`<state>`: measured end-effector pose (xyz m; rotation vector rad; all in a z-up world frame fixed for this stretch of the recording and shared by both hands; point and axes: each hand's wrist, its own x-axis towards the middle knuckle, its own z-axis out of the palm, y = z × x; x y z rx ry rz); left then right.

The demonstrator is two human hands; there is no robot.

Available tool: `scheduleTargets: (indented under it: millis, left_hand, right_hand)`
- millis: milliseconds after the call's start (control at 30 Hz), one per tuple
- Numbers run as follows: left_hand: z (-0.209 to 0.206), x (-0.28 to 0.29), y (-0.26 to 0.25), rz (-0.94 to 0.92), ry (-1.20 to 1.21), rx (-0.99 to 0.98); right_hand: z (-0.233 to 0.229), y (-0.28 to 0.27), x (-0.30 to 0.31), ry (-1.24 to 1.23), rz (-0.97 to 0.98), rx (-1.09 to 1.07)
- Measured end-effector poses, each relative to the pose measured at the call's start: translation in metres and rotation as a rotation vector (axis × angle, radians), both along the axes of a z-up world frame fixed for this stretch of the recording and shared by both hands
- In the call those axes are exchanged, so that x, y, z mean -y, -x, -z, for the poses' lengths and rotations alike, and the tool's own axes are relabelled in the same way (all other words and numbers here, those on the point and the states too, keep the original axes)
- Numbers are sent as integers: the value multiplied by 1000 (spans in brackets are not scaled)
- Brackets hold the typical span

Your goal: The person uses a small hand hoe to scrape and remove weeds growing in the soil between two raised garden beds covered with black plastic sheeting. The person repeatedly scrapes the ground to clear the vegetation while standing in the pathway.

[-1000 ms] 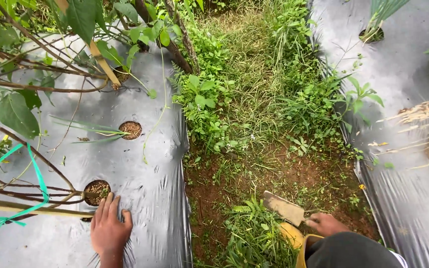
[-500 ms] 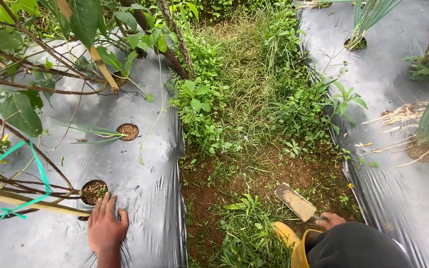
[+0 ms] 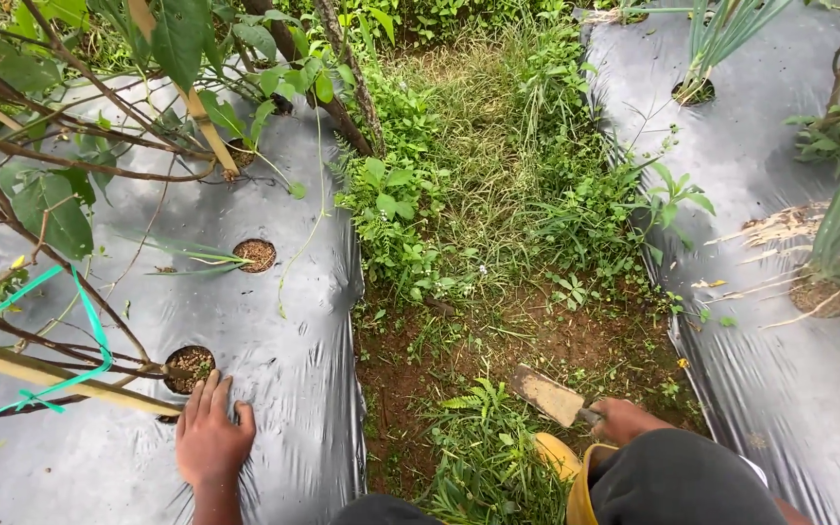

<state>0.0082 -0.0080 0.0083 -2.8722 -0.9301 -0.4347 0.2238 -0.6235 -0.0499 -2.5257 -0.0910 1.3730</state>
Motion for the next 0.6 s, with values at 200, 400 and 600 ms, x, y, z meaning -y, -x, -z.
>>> scheduleTargets:
  millis: [200, 400, 600]
  left_hand:
    - [-13, 4, -3, -60, 102, -119]
    - [-28, 9, -6, -78, 129, -206]
    - [-32, 12, -7, -70, 144, -201]
  right_hand:
    - [-2, 3, 7, -32, -42, 124]
    - [-8, 11, 10, -5, -144, 58]
    - [25, -1, 55, -25, -161, 158]
